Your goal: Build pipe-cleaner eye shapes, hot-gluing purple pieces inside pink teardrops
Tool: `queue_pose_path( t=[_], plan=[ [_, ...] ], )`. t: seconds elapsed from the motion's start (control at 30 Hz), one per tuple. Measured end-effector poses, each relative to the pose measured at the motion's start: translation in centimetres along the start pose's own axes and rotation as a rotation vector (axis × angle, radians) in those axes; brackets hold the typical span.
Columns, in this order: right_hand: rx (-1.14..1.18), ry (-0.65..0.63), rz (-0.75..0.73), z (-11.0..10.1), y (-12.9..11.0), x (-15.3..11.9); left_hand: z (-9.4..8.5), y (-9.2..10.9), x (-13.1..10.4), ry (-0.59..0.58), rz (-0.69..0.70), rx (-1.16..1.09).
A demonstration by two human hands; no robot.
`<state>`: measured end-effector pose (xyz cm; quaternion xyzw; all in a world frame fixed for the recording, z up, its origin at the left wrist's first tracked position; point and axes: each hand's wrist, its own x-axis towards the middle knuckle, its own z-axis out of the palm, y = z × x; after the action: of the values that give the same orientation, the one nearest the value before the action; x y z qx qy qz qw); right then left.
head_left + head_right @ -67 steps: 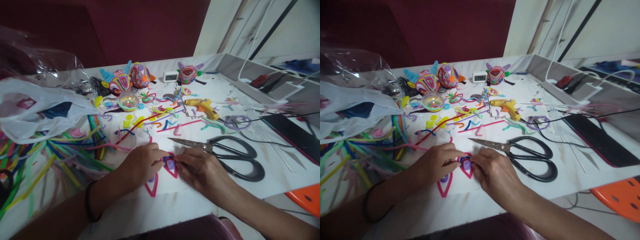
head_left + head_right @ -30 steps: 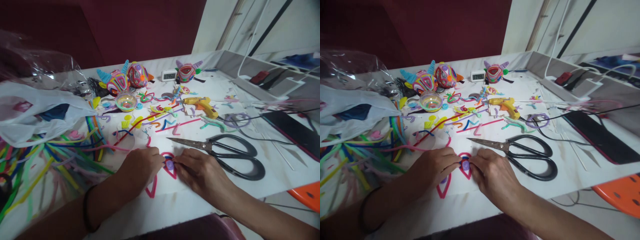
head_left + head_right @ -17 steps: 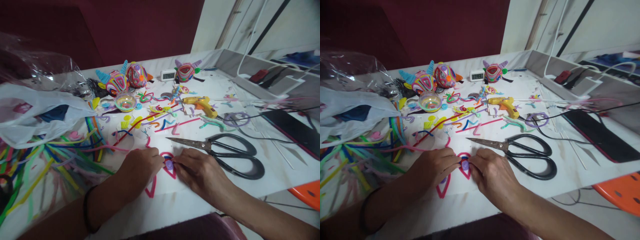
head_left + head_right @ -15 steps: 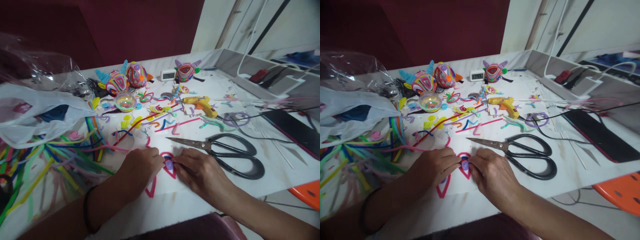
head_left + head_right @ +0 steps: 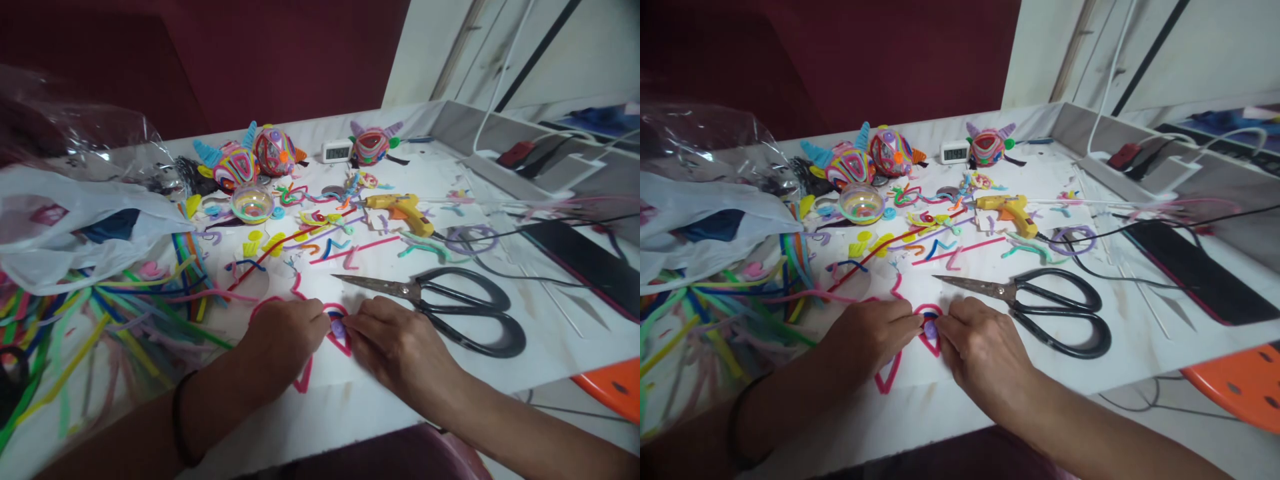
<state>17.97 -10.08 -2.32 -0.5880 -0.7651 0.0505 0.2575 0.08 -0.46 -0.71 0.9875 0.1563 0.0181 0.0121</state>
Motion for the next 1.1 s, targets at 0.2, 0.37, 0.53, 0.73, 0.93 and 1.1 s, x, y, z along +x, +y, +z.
queue_pose_path(
  t=[0.2,0.37,0.53,0.73,0.93,1.1],
  plan=[
    [0.029,-0.036,0.001,-0.2,0.1,0.2,0.5,-0.3,0.0,-0.002,-0.022,-0.057],
    [0.089,-0.077,0.042,-0.3,0.4,0.3,0.5,-0.4,0.0,-0.036,-0.050,-0.138],
    [0.099,-0.091,0.056,-0.4,0.5,0.4,0.4,-0.5,0.1,-0.060,-0.059,-0.153],
    [0.083,-0.106,0.056,-0.4,0.4,0.5,-0.3,-0.4,0.4,-0.131,-0.105,-0.198],
    [0.068,-0.092,0.058,-0.4,0.3,0.5,-0.7,-0.7,0.8,-0.096,-0.087,-0.260],
    [0.064,-0.078,0.053,-0.3,0.3,0.6,-0.9,-1.1,1.2,-0.111,-0.040,-0.298]
  ],
)
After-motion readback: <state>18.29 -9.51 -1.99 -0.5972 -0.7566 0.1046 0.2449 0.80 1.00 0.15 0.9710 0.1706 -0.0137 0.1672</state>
